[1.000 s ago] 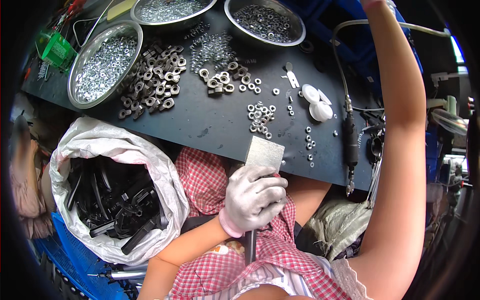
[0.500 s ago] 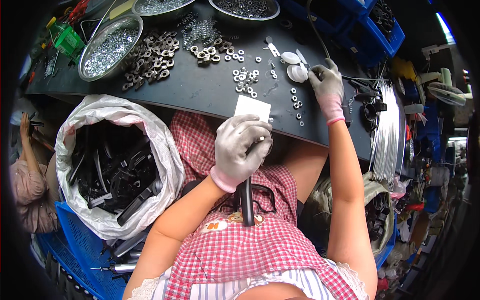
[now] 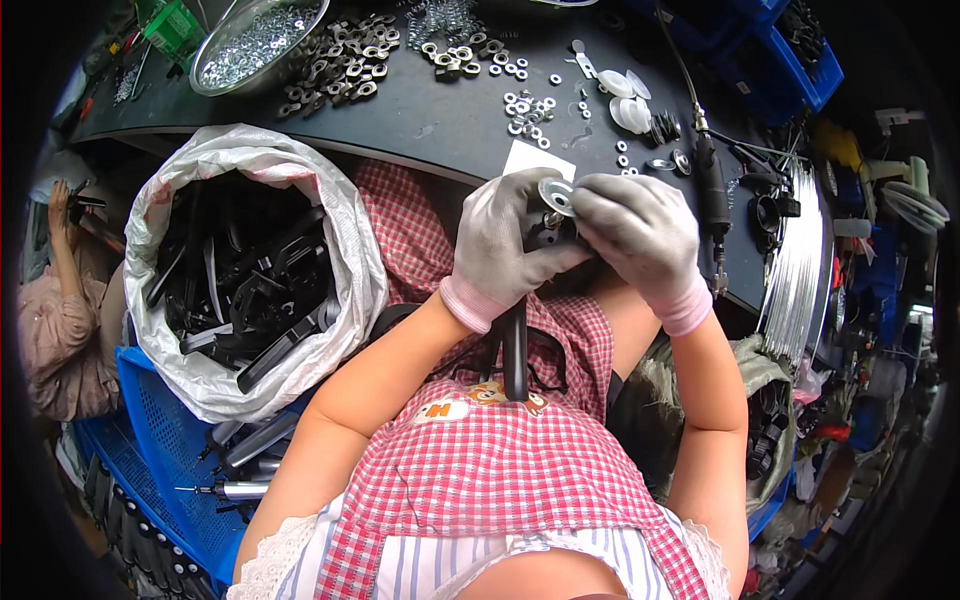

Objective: The person assembles mechanical hardware components including metal tubes, plastic caps, washers, metal plates, and mechanical housings. The assembly is performed using a pneumatic driver and pliers, with additional manual dexterity.

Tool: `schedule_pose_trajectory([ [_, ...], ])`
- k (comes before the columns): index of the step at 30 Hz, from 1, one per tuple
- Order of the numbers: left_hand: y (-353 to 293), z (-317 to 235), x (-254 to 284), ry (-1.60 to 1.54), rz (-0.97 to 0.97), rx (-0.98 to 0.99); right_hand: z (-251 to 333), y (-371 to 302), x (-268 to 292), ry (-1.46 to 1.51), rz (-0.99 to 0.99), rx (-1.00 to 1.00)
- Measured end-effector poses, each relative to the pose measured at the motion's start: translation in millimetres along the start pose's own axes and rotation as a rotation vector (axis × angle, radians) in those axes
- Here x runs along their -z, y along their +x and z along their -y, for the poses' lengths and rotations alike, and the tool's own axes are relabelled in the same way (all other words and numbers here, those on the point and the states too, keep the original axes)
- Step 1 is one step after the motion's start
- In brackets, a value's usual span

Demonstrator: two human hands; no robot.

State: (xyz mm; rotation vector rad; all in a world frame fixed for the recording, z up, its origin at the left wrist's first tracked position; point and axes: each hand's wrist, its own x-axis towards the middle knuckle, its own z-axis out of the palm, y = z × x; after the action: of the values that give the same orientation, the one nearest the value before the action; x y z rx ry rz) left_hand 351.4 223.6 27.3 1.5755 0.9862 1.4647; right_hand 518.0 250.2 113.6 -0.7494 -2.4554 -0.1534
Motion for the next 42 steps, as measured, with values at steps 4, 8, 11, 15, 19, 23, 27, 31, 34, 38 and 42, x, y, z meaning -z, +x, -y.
schedule_pose_trajectory([
  [4, -0.7, 2.8, 0.2, -0.035, 0.008, -0.05, 2.0, -0.7, 4.4, -0.048, 0.075, 0.112],
  [8, -0.1, 9.8, 1.3, -0.133, 0.047, -0.061, 6.0, -7.3, 8.0, -0.104, 0.185, 0.163],
  [11, 1.7, 10.8, 11.1, -0.054, 0.154, -0.073, -1.8, -9.8, 6.7, -0.019, 0.181, 0.174],
  [15, 2.6, 0.9, 6.8, 0.074, 0.087, -0.037, -42.9, -14.3, -10.3, 0.111, -0.14, -0.417],
  [19, 0.2, 1.6, -0.5, 0.04, 0.026, -0.056, -115.5, -31.9, -43.4, -0.391, 0.024, -0.698],
  [23, -3.1, 6.9, 0.4, 0.001, 0.041, -0.045, -132.7, -31.6, -45.3, -0.183, 0.119, -0.874],
  [27, -3.4, 6.3, -1.2, -0.016, 0.019, -0.058, -137.5, -30.4, -38.5, -0.235, 0.138, -0.882],
  [31, -9.0, 3.1, -2.5, -0.144, 0.033, 0.175, -130.0, -23.9, -11.8, -0.461, 0.016, -0.55],
  [34, -4.3, 8.7, -1.2, -0.009, 0.031, 0.002, -52.2, 9.3, 6.4, 0.61, -0.214, -0.832],
  [38, 2.1, 0.2, -7.8, 0.19, -0.132, -0.125, 9.7, 15.0, 6.7, 0.905, 0.234, -0.838],
  [42, 5.2, -3.6, -3.5, -0.018, -0.076, -0.133, 15.1, 19.6, 8.3, 0.861, 0.16, -0.89],
])
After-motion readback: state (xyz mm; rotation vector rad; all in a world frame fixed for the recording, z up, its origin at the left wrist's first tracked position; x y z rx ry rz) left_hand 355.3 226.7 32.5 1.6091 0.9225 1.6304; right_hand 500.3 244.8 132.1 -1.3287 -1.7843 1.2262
